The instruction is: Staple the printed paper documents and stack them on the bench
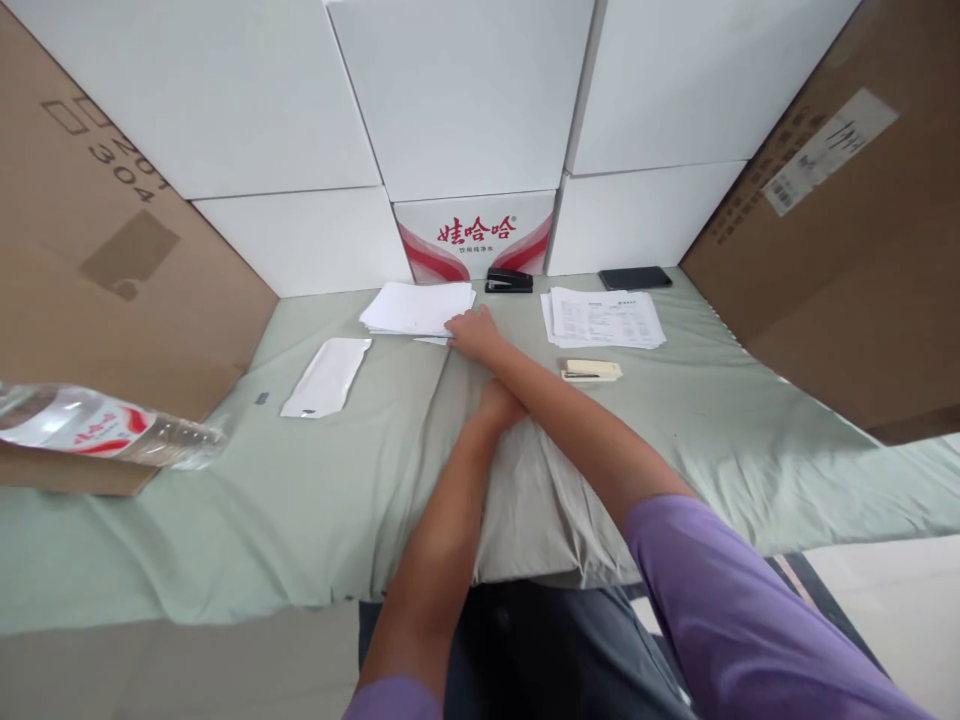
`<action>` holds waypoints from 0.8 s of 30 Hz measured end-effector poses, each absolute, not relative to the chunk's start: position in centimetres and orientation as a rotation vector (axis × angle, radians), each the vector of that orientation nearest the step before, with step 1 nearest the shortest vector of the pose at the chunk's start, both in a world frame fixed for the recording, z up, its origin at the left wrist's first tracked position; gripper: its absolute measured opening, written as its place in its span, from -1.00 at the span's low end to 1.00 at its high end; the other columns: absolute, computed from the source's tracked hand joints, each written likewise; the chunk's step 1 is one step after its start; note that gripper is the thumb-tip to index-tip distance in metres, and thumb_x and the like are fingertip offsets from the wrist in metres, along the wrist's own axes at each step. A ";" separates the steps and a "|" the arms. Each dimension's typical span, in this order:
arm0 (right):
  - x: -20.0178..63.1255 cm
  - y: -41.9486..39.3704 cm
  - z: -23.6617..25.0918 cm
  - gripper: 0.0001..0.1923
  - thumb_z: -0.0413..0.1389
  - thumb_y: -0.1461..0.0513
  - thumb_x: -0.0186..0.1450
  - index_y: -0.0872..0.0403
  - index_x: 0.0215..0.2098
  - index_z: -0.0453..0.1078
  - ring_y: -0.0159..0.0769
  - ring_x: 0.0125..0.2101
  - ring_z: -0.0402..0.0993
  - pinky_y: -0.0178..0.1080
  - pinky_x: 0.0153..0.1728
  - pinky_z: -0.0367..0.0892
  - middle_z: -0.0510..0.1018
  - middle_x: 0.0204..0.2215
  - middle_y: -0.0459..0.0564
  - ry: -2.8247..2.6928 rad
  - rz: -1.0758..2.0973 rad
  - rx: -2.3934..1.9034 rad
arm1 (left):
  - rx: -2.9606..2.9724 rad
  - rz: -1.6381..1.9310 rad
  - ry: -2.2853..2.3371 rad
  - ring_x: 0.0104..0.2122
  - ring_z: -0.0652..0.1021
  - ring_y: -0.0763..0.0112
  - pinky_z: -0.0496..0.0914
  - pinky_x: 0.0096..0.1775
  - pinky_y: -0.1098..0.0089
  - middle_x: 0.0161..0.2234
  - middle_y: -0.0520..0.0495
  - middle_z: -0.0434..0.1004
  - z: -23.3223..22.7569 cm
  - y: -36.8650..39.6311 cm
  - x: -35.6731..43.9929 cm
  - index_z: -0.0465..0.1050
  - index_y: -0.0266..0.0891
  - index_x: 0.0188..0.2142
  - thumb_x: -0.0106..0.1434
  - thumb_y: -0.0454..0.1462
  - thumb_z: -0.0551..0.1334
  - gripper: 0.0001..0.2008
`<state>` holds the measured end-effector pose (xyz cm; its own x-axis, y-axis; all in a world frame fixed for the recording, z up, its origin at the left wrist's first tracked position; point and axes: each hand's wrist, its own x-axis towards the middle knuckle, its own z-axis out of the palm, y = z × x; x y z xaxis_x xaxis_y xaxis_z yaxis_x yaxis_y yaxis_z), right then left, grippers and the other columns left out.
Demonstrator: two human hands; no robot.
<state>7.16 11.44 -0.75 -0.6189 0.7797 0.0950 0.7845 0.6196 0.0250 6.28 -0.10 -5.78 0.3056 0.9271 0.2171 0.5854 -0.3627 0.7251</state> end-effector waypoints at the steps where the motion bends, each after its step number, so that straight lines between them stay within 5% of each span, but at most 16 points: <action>1: 7.3 11.5 -0.7 -0.71 0.01 0.20 0.43 0.12 0.02 0.46 0.04 0.06 0.45 0.13 0.14 0.14 0.58 0.03 0.18 -2.747 -0.110 -1.334 | 2.052 0.840 1.362 0.17 0.46 -0.05 0.31 0.22 -0.04 0.04 -0.29 0.58 -5.7 -0.1 6.3 0.44 -0.23 0.07 0.30 -0.24 0.21 -0.65; 12: 6.9 11.6 -0.7 -0.67 -0.09 0.40 0.37 0.10 -0.02 0.42 -0.13 -0.19 0.50 -0.20 -0.26 0.24 0.61 -0.16 0.17 -2.582 -0.088 -1.431 | 2.055 0.837 1.382 0.09 0.49 -0.06 0.41 0.14 0.01 0.08 -0.29 0.52 -5.4 -0.5 6.0 0.41 -0.23 0.07 0.24 -0.18 0.32 -0.58; 17: 7.7 11.2 -0.6 -0.66 -0.20 0.36 0.46 0.08 -0.07 0.40 -0.10 -0.09 0.41 -0.22 -0.27 0.21 0.57 -0.14 0.16 -2.321 -0.077 -1.483 | 2.163 0.712 1.400 0.09 0.50 -0.12 0.42 0.10 -0.01 0.13 -0.33 0.51 -4.9 -0.5 6.0 0.42 -0.29 0.11 0.28 -0.20 0.26 -0.57; 24: 8.9 11.4 -0.5 -0.66 -0.22 0.25 0.51 0.09 -0.09 0.39 -0.16 -0.19 0.43 -0.21 -0.20 0.20 0.57 -0.13 0.11 -2.089 0.180 -1.422 | 2.247 0.437 1.476 0.07 0.55 -0.08 0.46 0.04 0.06 0.06 -0.31 0.59 -3.9 -0.6 6.1 0.48 -0.29 0.12 0.29 -0.21 0.24 -0.57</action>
